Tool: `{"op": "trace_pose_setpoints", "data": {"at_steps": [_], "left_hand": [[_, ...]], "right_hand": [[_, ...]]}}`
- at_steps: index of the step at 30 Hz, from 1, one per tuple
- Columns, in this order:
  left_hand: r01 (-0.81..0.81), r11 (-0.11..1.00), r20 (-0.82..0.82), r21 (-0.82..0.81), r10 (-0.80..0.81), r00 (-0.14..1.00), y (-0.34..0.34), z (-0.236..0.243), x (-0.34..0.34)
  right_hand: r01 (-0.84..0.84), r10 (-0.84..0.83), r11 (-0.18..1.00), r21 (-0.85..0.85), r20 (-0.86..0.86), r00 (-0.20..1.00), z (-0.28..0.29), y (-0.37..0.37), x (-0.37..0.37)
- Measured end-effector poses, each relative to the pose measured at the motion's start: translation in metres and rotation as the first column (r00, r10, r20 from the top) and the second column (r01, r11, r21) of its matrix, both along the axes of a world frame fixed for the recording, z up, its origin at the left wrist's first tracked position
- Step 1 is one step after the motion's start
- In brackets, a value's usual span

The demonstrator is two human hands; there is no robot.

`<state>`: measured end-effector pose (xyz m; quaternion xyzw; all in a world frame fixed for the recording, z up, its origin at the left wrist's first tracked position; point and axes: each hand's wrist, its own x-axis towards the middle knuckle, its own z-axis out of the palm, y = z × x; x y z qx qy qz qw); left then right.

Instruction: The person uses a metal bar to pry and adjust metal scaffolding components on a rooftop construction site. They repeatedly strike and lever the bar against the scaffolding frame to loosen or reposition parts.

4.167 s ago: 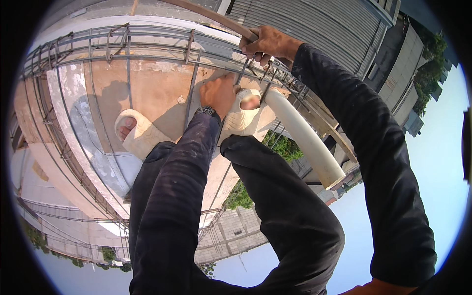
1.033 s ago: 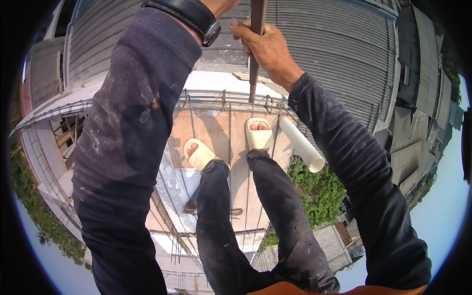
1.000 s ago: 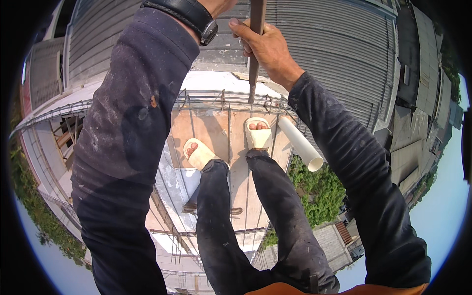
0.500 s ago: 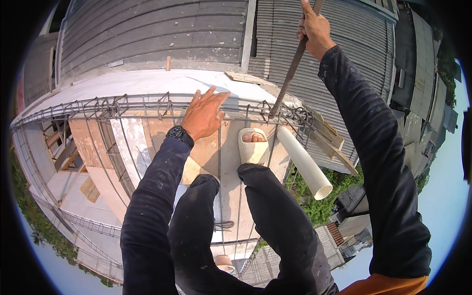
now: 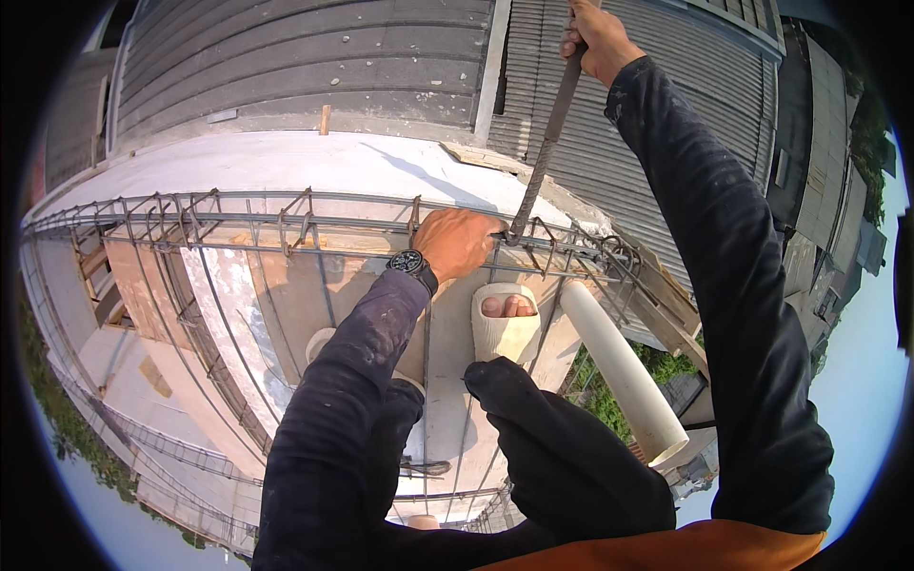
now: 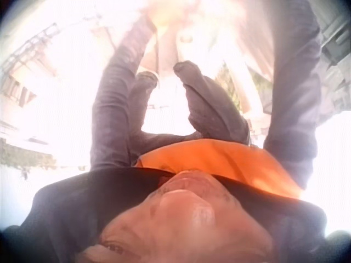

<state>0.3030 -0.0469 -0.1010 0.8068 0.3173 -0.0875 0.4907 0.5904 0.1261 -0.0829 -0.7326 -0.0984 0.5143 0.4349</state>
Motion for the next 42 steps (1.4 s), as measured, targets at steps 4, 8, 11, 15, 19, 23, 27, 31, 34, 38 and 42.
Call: {"op": "trace_pose_setpoints", "data": {"at_steps": [4,8,11,15,19,23,27,31,34,38,42], "left_hand": [[0.068,0.997,-0.049,-0.038,-0.069,0.996,0.002,-0.001,0.001],[0.063,0.998,-0.031,0.001,-0.062,0.998,0.002,-0.002,0.002],[0.071,0.997,-0.033,0.022,-0.070,0.997,0.000,-0.006,0.001],[0.146,0.989,-0.147,0.017,-0.142,0.979,0.006,0.009,0.000],[0.144,0.985,-0.086,0.099,-0.136,0.987,-0.003,-0.016,-0.007],[0.075,0.995,0.002,0.057,-0.076,0.997,-0.005,-0.006,-0.002],[0.200,0.979,-0.020,-0.033,-0.201,0.979,0.018,-0.012,-0.005],[-0.113,0.943,0.216,-0.314,0.187,0.958,0.129,0.037,0.045],[-0.388,0.878,0.713,-0.281,0.461,0.528,0.251,0.073,0.087],[-0.515,0.808,0.749,-0.286,0.524,0.405,0.287,0.175,0.198],[-0.553,0.729,0.621,-0.403,0.662,0.420,0.273,0.214,0.198]], "right_hand": [[-0.034,0.037,0.999,0.042,-0.069,0.997,-0.016,0.008,0.000],[-0.049,0.066,0.988,0.144,-0.120,0.991,-0.014,0.008,-0.010],[0.007,-0.006,0.990,0.138,-0.008,1.000,0.004,0.010,-0.029],[0.011,-0.036,0.981,0.194,0.127,0.991,0.056,0.005,-0.073],[-0.031,-0.016,0.958,0.285,0.159,0.987,0.079,-0.004,-0.086],[-0.007,-0.071,0.922,0.387,0.187,0.980,0.073,-0.011,-0.071],[0.017,-0.133,0.914,0.405,0.259,0.957,0.082,-0.015,-0.075],[-0.165,-0.143,0.812,0.560,0.464,0.874,0.056,-0.020,-0.055],[-0.080,-0.092,0.936,0.344,0.457,0.885,0.091,-0.016,-0.104],[-0.009,-0.123,0.961,0.275,0.458,0.881,0.098,-0.027,-0.088],[0.010,-0.162,0.952,0.306,0.476,0.864,0.126,-0.042,-0.102]]}}
